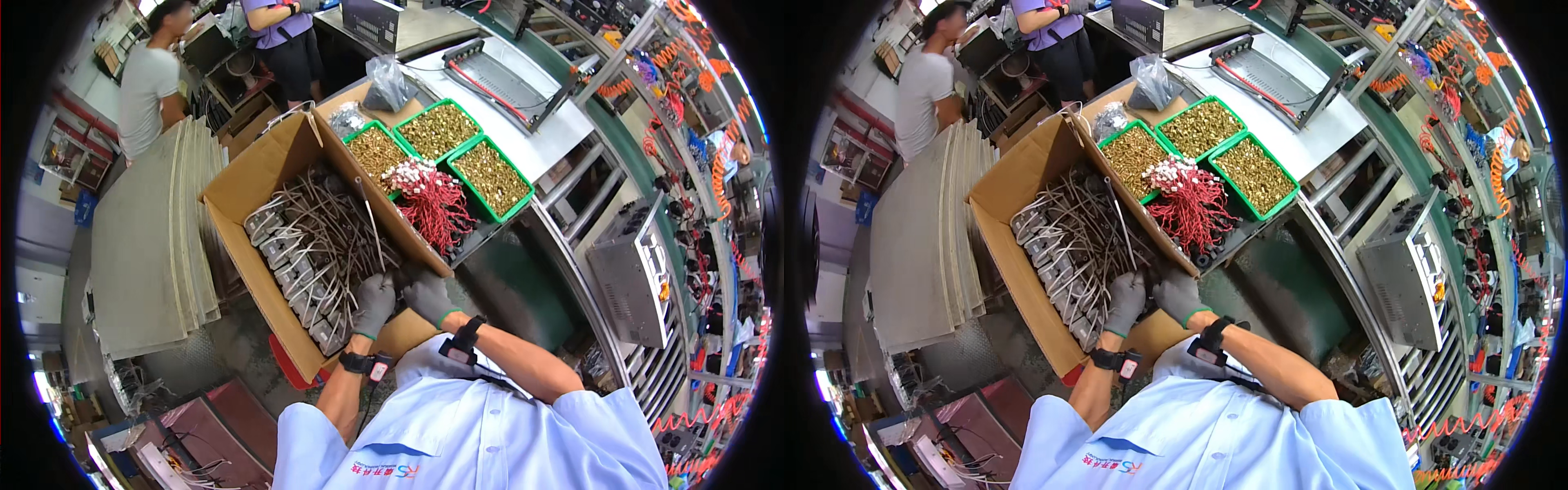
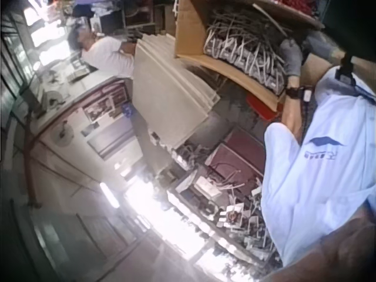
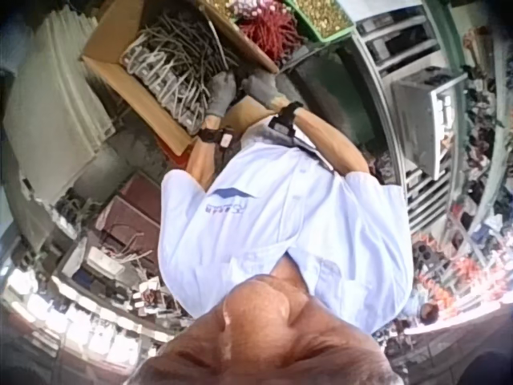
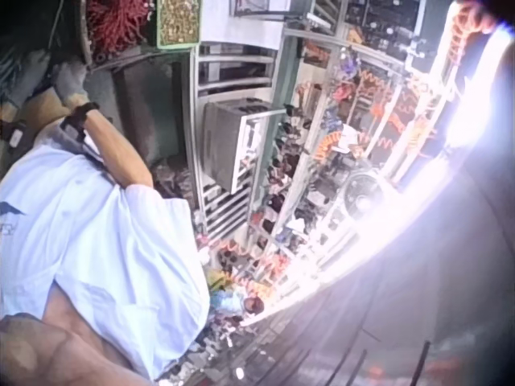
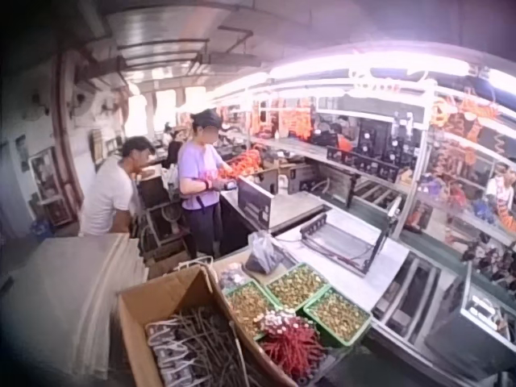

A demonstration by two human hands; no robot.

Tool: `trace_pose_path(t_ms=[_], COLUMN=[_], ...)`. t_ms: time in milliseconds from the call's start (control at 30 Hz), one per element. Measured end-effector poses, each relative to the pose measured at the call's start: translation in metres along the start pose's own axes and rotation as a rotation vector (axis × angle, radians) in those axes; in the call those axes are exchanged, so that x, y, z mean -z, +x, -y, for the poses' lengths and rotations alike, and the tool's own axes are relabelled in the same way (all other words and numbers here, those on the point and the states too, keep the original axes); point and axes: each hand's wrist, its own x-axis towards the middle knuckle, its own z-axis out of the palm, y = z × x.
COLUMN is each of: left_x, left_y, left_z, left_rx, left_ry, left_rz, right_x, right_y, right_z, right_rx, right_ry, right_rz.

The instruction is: Assemble and wire electronic components inside a metal chassis on a factory conveyor line.

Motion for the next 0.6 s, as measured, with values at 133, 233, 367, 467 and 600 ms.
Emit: trace_pose_path(t_ms=[133,233,367,467,600], left_x=[0.022,0.092,0.149,0.161,0.168], left_y=[-0.02,-0.032,-0.002,0.001,-0.015], left_z=[-0.035,-0.11,-0.174,-0.162,-0.179], left_rx=[-0.086,-0.072,-0.28,-0.295,-0.133], left_ry=[0.02,-0.296,-0.214,-0.41,-0.692], left_rz=[0.059,-0.031,-0.168,-0.185,-0.103], right_x=[0.018,0.121,0.191,0.198,0.208], right_y=[-0.004,0.029,0.091,0.101,0.061], right_z=[0.003,0.063,0.08,0.074,0.039], right_rx=[-0.084,-0.225,-0.045,0.197,-0.165], right_ry=[0.267,0.699,0.77,0.763,0.803], right_rz=[0.074,-0.068,-0.108,-0.214,-0.203])
